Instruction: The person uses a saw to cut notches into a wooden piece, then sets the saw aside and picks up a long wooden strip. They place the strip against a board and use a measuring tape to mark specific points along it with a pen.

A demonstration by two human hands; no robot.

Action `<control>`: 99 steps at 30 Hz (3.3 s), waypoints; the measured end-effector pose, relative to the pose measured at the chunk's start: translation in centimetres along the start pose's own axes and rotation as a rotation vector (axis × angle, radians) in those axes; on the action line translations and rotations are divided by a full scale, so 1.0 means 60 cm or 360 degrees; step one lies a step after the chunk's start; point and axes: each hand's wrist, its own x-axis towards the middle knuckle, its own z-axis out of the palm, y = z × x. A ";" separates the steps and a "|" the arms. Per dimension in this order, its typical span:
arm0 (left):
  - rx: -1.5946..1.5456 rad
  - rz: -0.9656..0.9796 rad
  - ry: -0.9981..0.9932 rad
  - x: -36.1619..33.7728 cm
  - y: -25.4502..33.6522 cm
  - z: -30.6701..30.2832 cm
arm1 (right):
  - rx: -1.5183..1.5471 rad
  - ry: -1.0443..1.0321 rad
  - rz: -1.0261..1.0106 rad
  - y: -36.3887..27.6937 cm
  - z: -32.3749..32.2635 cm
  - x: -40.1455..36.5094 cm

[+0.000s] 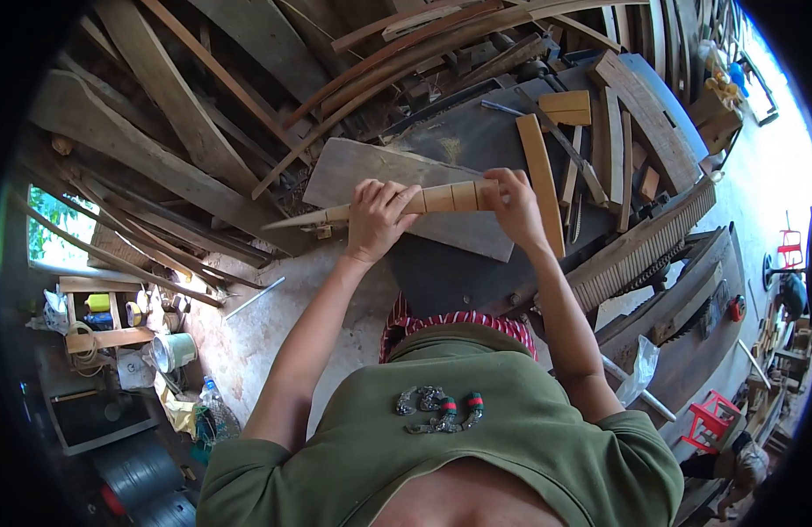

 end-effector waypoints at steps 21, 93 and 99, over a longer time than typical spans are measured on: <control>0.0225 -0.0567 -0.0166 -0.121 -0.046 0.048 | -0.0657 -0.0211 -0.0171 0.062 -0.013 -0.023; -0.0348 -0.1096 -0.0004 -0.278 0.104 0.012 | -0.0705 0.0202 -0.0519 0.023 0.151 0.050; -0.0345 -0.1121 -0.0018 -0.314 0.043 -0.016 | -0.0727 0.0229 -0.0498 0.022 0.146 0.052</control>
